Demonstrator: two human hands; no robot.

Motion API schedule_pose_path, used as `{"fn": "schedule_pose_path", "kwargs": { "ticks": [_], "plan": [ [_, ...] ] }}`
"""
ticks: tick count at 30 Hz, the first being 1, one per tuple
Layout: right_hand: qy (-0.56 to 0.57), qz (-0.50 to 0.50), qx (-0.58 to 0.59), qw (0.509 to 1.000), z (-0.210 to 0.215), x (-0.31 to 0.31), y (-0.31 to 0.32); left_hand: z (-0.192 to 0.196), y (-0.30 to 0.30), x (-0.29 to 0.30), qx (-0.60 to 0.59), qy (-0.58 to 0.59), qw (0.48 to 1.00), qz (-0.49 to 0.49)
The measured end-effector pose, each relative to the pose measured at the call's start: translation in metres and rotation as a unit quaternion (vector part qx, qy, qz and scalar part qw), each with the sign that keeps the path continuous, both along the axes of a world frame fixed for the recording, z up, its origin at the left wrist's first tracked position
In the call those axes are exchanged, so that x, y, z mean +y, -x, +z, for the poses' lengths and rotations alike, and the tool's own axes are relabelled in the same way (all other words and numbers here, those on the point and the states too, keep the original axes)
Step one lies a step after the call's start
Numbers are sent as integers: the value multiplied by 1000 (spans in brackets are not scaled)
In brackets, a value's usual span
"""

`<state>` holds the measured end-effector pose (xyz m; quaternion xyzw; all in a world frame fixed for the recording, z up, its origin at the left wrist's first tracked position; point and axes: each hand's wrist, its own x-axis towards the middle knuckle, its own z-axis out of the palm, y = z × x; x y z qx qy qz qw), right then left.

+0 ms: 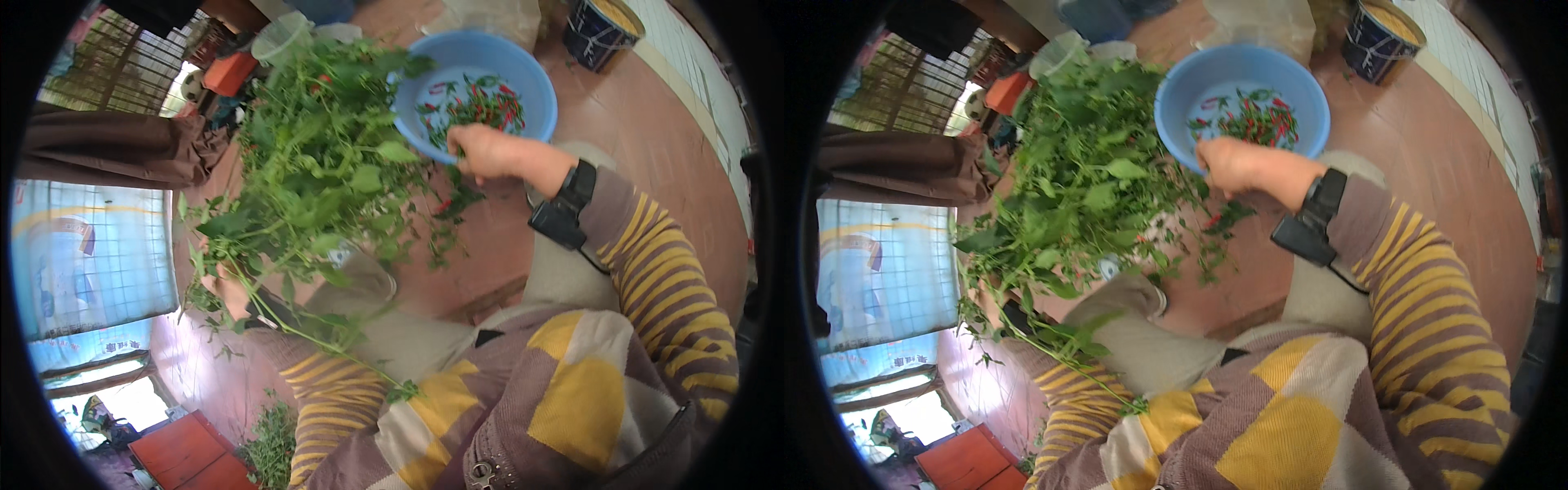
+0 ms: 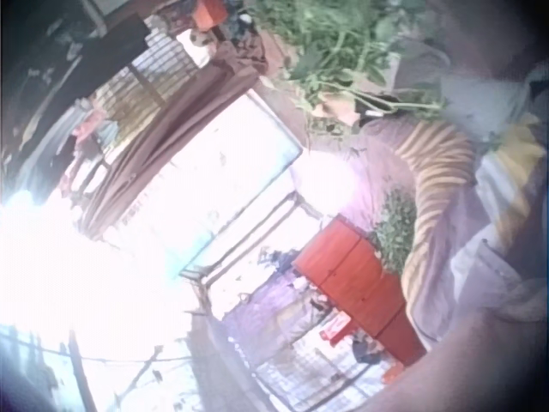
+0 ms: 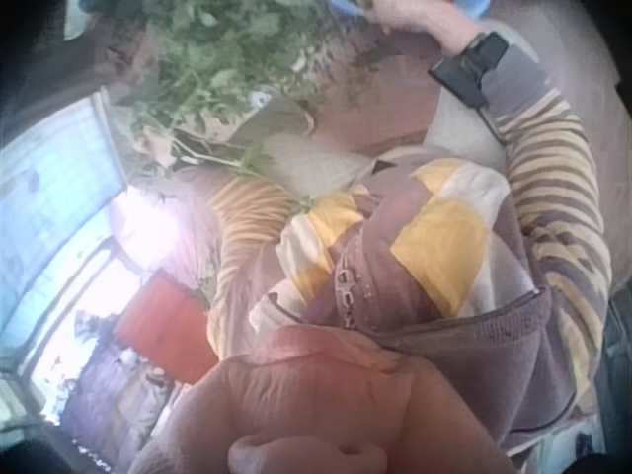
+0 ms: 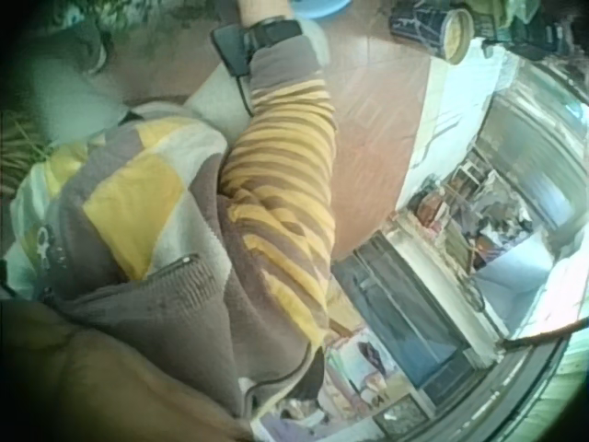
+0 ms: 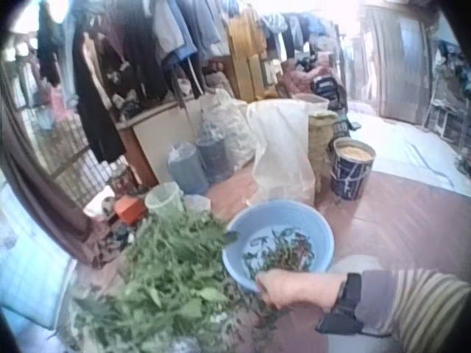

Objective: The person picks red and green chilies from leafy branches by hand and places them into a blue bowl. The person holds the branches with one hand and uses the other to pluck the chilies, occasionally dropping leaves and stems onto the floor.

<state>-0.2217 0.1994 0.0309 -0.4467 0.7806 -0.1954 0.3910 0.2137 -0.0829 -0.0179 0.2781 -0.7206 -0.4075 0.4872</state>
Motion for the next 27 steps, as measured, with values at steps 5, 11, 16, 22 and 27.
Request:
{"fn": "schedule_pose_path", "kwargs": {
  "ticks": [5, 11, 16, 22, 27],
  "plan": [
    [-51, 143, 104, 983, -8, -10, 2, 35, 50, 38, -153, 275, 940, 130],
    [0, 163, 211, 964, -31, -1, 1, 52, 72, 32, 6, 55, 997, 47],
    [136, 136, 251, 949, -59, 5, 16, 79, 85, 17, 413, -179, 834, -319],
    [185, 243, 277, 911, -85, 5, 36, 95, 111, 52, 431, -216, 874, -62],
    [45, 1, 150, 988, -65, 5, 48, 104, 104, 53, 426, -206, 863, -179]
  ]
}}
